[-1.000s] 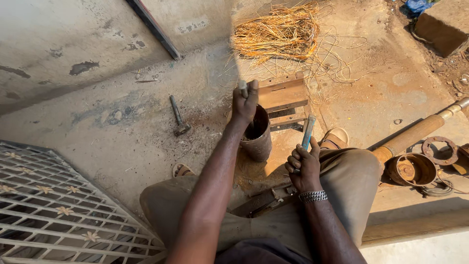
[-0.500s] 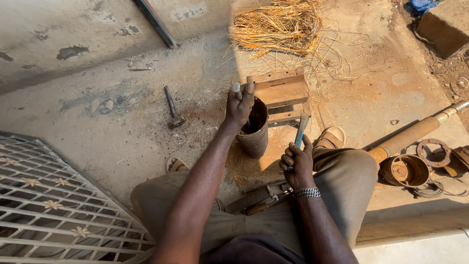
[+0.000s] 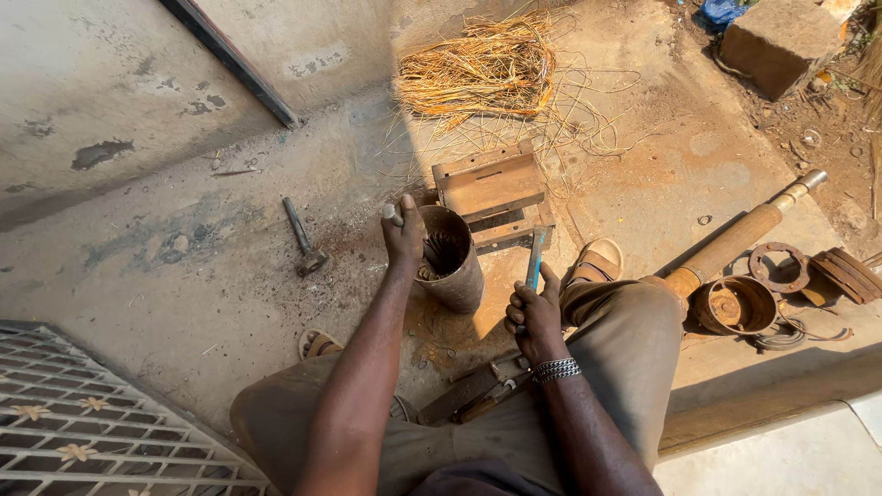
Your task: The person sits on the ground and uses a hammer and a blue-handled tool to shape a small metal piece held in a cylindrical container. The person repeatedly strikes the metal piece with the hammer while adjusting its position with the tool.
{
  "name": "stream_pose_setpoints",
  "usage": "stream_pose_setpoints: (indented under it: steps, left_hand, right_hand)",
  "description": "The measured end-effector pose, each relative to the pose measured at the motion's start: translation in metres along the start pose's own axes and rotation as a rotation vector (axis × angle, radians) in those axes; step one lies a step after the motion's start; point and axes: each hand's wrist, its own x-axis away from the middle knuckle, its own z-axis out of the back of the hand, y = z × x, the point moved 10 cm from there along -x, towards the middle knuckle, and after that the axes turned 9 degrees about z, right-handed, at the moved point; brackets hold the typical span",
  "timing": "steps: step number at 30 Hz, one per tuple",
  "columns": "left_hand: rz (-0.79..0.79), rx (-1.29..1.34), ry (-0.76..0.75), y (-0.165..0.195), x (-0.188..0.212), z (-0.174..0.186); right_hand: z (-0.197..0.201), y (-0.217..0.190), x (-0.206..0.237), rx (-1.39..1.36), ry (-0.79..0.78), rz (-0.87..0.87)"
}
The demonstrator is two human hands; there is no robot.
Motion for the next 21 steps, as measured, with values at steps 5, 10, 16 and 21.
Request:
stream_pose_setpoints:
  steps: [5,10,16,21]
  left_hand:
    - [-0.077,-0.198,-0.355,-0.004,0.012,-0.029]
    - [0.008,0.285,-0.197,0.030,-0.014,-0.015]
    - [-0.366,0.181,-0.370,0.164,0.027,0.004]
    - [-0.488,0.254,-0.395,0.248,0.065,0.023]
  right_hand:
    - [-0.012,0.002,-0.006,0.051,-0.027,-0.005]
    - [-0.028,0.004,-0.006,0.087,-0.093,0.011]
    - [-0.033,0.017,-0.004,0.191,-0.110,-0.034]
    - [-0.033,0.025,-0.004,0.195,-0.130,-0.058]
